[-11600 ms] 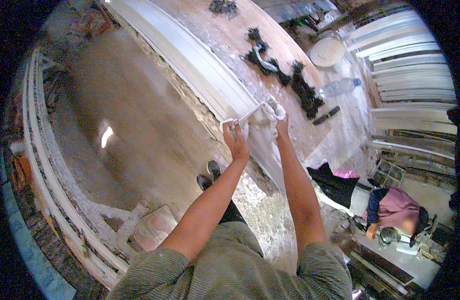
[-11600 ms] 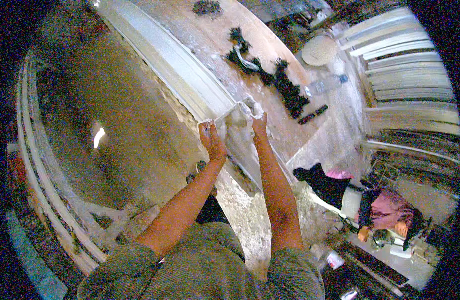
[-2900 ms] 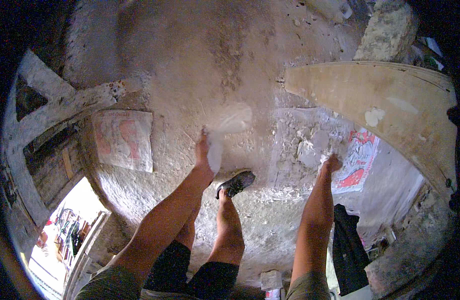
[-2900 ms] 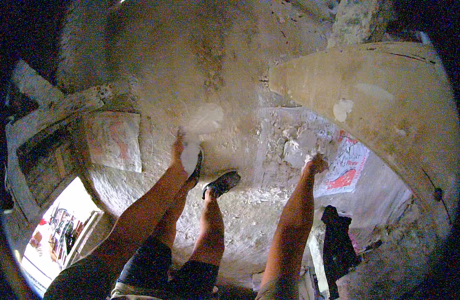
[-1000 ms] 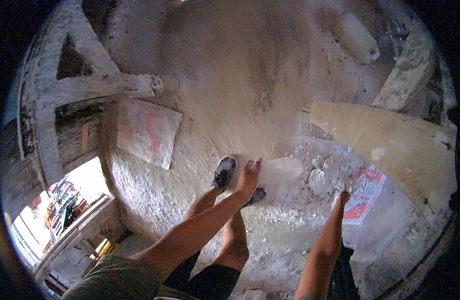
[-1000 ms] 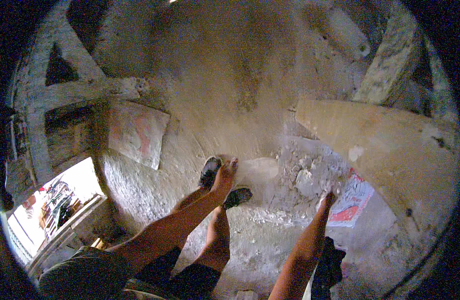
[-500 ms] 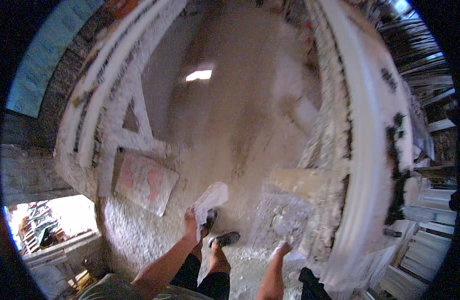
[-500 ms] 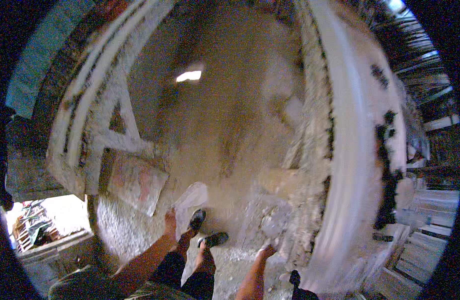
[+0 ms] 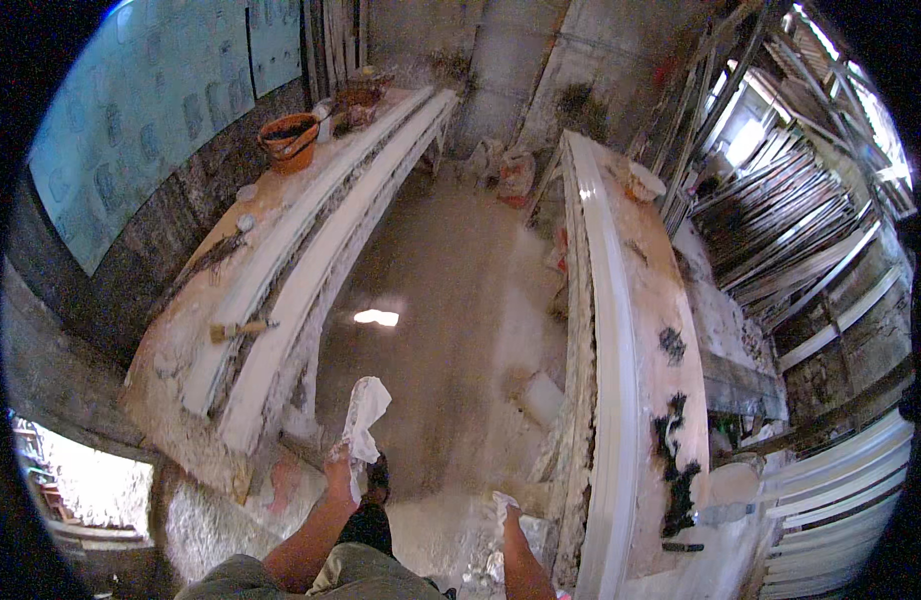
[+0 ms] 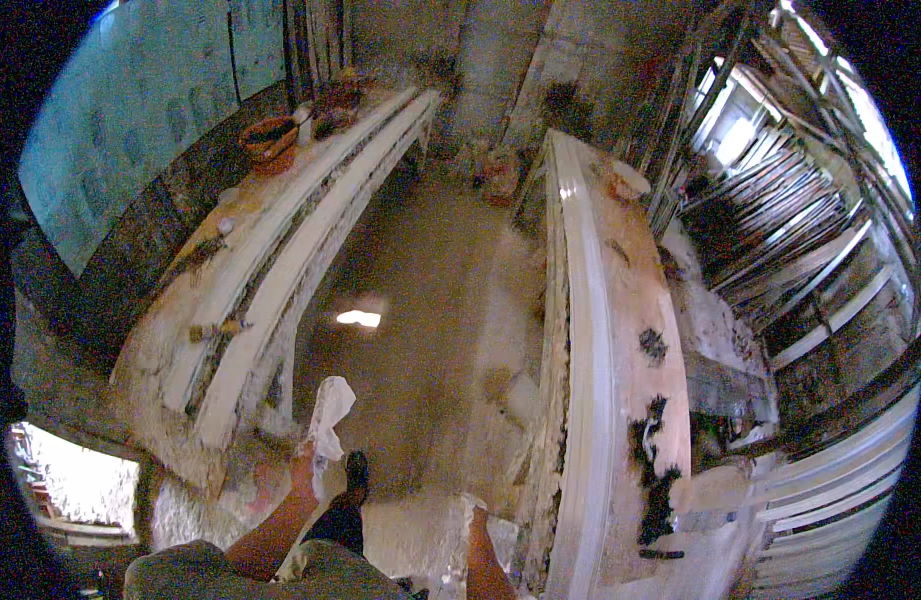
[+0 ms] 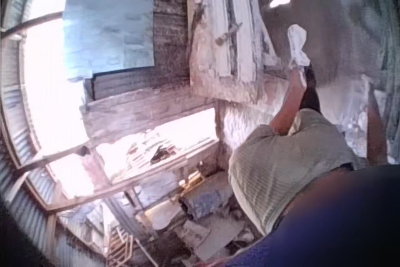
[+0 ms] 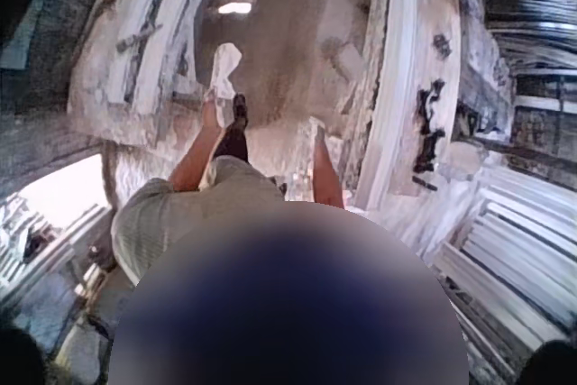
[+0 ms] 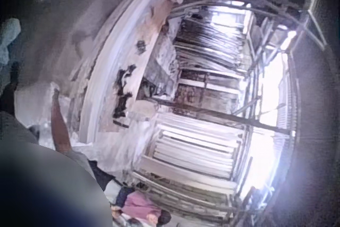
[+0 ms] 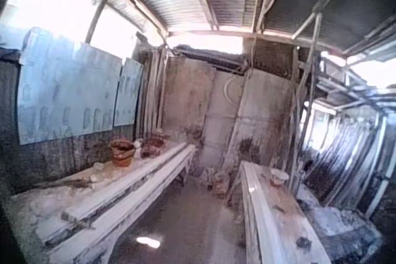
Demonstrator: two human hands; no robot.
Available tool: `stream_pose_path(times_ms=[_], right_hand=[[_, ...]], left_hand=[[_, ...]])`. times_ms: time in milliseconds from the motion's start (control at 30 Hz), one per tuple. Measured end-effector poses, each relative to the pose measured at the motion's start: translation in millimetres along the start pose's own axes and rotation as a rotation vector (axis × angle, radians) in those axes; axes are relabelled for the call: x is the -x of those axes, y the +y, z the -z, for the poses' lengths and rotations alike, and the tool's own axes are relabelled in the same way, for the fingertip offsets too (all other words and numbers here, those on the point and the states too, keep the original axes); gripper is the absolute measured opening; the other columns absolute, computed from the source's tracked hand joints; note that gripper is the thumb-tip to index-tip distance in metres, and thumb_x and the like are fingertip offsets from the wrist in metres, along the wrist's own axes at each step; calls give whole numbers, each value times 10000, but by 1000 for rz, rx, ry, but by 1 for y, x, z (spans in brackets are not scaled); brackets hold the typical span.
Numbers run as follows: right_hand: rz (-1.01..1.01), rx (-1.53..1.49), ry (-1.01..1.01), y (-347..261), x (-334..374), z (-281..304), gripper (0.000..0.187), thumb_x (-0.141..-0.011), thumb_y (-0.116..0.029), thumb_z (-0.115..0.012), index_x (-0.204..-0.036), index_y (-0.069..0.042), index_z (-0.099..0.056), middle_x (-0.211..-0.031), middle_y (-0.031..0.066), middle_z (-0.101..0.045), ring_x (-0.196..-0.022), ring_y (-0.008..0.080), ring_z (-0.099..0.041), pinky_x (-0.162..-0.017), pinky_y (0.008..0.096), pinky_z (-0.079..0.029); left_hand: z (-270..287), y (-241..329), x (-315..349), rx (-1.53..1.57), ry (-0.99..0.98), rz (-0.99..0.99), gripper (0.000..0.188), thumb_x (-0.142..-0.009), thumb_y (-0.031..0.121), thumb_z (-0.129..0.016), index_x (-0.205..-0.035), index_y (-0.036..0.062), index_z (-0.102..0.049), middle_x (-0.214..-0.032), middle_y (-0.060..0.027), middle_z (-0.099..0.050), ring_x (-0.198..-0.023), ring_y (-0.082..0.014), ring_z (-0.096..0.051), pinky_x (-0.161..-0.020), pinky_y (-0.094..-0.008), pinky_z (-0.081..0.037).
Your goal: The person repeatedly wipes a long white wooden molding with a white cloth, moving along its length and returning to earlier sections. The person also wipes the workbench surface and floor nearby. A second person is visible in the background but not interacting with the task.
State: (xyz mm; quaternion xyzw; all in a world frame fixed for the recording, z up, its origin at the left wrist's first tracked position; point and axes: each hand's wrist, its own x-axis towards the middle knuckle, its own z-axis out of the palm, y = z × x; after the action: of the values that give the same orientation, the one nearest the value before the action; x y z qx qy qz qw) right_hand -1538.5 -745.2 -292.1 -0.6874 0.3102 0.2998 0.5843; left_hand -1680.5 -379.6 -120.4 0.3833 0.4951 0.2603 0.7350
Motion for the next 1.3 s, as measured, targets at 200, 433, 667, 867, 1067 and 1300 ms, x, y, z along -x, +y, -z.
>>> stream_pose_path(times_ms=[200,433,667,867,1067,1300], right_hand=[[16,108,93,-93,20,5,394,-718,-349,-597,-1044,-139,-523,-909,39,-562,-814,236,-516,-707,459,-413],[-32,110,175,-150,22,-16,374,-729,-332,-590,-1037,-128,-529,-902,42,-568,-802,228,-521,-695,440,-417],[-125,82,195,-205,-45,-58,355,-740,-315,-584,-1031,-117,-535,-895,46,-573,-791,219,-527,-682,421,-422],[-140,122,129,-314,-178,-92,338,-749,-300,-578,-1025,-107,-540,-888,48,-578,-781,212,-532,-672,405,-426],[21,225,-11,-517,-327,-169,322,-759,-286,-572,-1019,-98,-545,-882,51,-583,-771,205,-537,-661,389,-430],[235,323,-161,-732,-451,-276,303,-770,-269,-565,-1012,-87,-551,-875,54,-588,-760,196,-543,-648,370,-435]], left_hand=[[-76,95,-71,46,-119,77,178,-794,239,-603,-874,81,-598,-696,5,-565,-547,-112,-506,-476,-271,-403],[-162,186,-172,5,-185,93,168,-812,162,-558,-971,113,-585,-722,14,-578,-554,-90,-507,-454,-228,-401],[-248,207,-266,176,-178,-23,228,-793,213,-600,-974,75,-580,-803,13,-593,-638,-88,-511,-518,-238,-387],[-357,235,-367,79,-30,38,206,-806,204,-585,-974,84,-578,-824,12,-590,-642,-87,-517,-515,-232,-386],[-500,301,-436,321,29,-33,267,-770,234,-633,-972,77,-554,-796,-8,-559,-600,-109,-482,-504,-251,-385],[-622,324,-551,366,101,-120,343,-760,249,-646,-1041,87,-535,-852,7,-556,-642,-99,-481,-518,-236,-385]])
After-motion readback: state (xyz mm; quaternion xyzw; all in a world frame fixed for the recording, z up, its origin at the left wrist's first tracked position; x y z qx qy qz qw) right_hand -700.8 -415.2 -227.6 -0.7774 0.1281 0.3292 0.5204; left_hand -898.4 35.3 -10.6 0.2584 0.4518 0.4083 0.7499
